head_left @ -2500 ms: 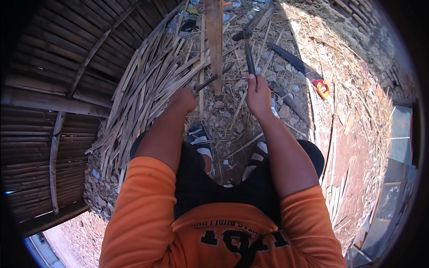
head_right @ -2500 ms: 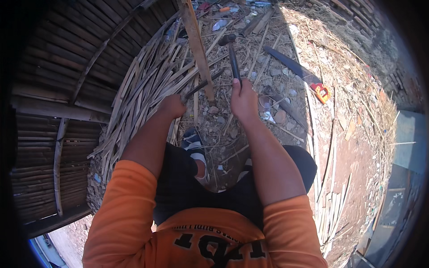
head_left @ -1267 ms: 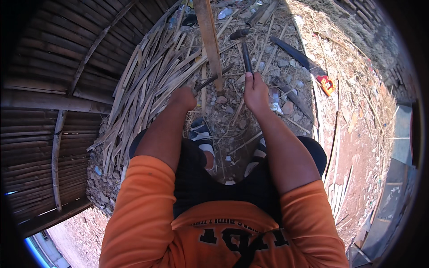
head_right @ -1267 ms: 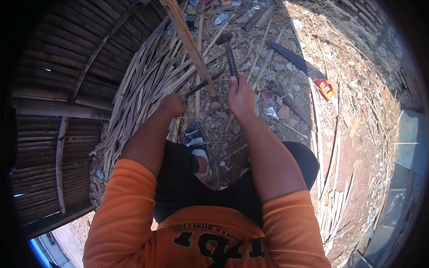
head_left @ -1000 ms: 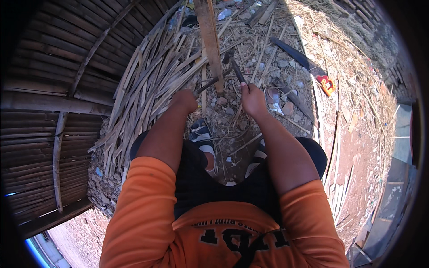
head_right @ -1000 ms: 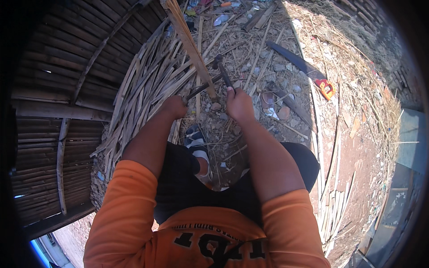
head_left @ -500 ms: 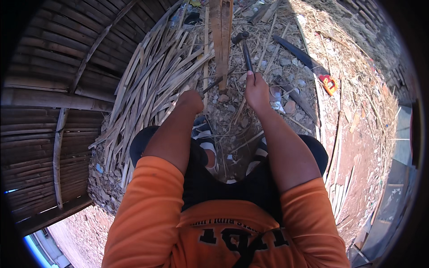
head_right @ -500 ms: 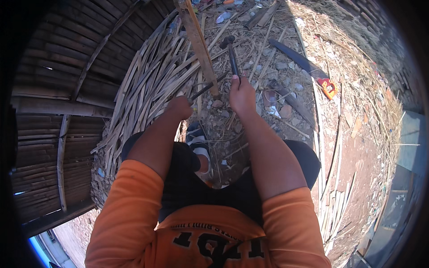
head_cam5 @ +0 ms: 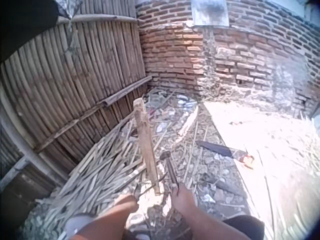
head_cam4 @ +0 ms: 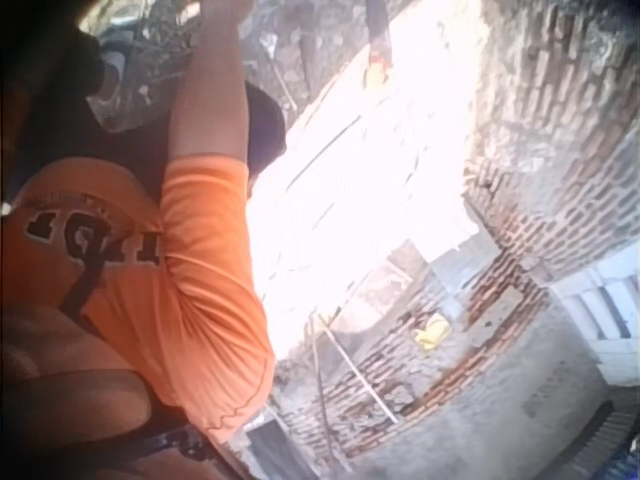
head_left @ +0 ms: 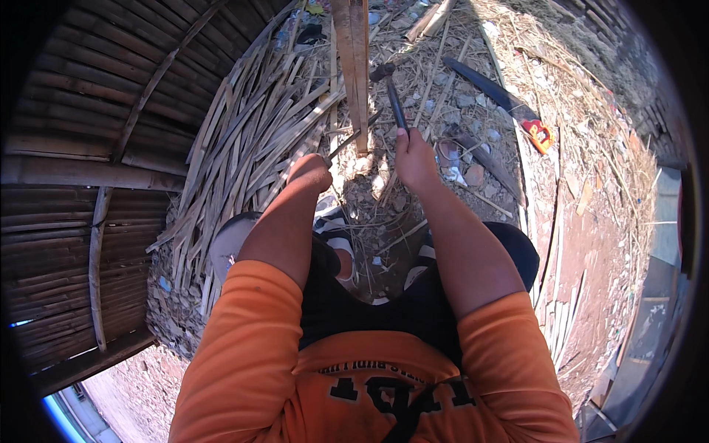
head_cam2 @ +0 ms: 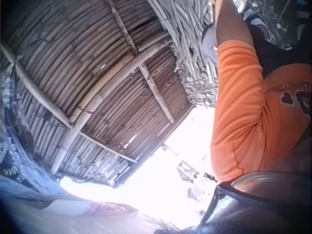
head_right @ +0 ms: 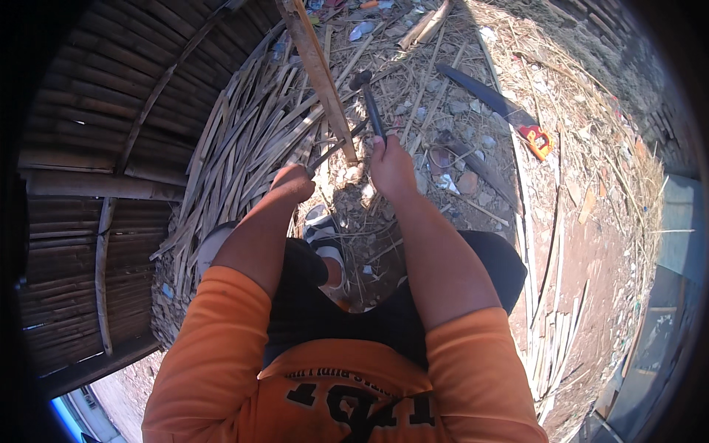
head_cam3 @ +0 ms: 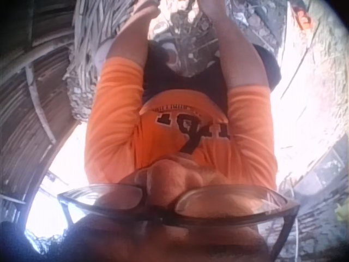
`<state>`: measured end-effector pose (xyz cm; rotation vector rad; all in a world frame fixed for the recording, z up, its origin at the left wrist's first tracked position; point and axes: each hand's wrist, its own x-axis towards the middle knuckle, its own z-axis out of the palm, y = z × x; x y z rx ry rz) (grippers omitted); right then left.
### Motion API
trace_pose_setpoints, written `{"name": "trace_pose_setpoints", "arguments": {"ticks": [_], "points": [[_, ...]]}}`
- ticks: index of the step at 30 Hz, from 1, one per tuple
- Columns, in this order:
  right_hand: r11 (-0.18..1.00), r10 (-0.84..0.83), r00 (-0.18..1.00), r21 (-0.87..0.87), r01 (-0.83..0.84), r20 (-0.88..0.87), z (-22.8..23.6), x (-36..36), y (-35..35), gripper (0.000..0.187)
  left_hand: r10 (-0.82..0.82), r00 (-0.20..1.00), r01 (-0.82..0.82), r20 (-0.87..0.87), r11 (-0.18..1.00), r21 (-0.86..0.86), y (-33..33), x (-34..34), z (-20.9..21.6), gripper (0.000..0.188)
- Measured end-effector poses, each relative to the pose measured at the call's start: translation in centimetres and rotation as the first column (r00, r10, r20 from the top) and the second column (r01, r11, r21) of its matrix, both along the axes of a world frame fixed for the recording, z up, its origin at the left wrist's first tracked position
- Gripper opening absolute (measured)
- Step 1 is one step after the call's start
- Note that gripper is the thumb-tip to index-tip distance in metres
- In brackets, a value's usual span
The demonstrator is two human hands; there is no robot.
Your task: The person strips thin layers from a bamboo pole using a machete and a hammer, holding the pole upright while peeling away strips.
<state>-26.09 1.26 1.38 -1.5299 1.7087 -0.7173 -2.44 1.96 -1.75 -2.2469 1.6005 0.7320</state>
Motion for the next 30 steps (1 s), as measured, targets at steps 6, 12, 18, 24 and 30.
{"name": "trace_pose_setpoints", "arguments": {"ticks": [6, 12, 18, 24, 30], "points": [[0.995, 0.054, 0.989, 0.091, -0.042, -0.134, -3.4, -0.7, -0.6, 0.046, 0.02, 1.0, -0.02, -0.001, 1.0, 0.012, 0.2, 0.0, 0.4, 0.041], [0.994, -0.084, 0.996, 0.072, 0.083, 0.01, 0.0, 0.3, -0.9, 0.05, 0.067, 0.997, -0.066, -0.035, 0.997, 0.036, 0.4, 0.4, 0.4, 0.04], [0.992, 0.081, 0.964, 0.114, -0.053, -0.254, -5.3, -0.9, -0.4, 0.046, 0.036, 0.999, -0.036, -0.034, 0.999, -0.003, 0.4, 0.6, -0.6, 0.037], [0.999, -0.017, 1.0, 0.049, 0.017, -0.002, 0.8, 0.6, -1.0, 0.05, 0.079, 0.996, -0.078, -0.048, 0.997, 0.03, 0.6, 0.4, 0.9, 0.036], [0.984, 0.147, 0.956, 0.138, -0.115, -0.253, -5.7, -0.5, 0.2, 0.05, 0.045, 0.997, -0.046, -0.059, 0.999, -0.017, 0.7, 0.4, -0.3, 0.035]]}}
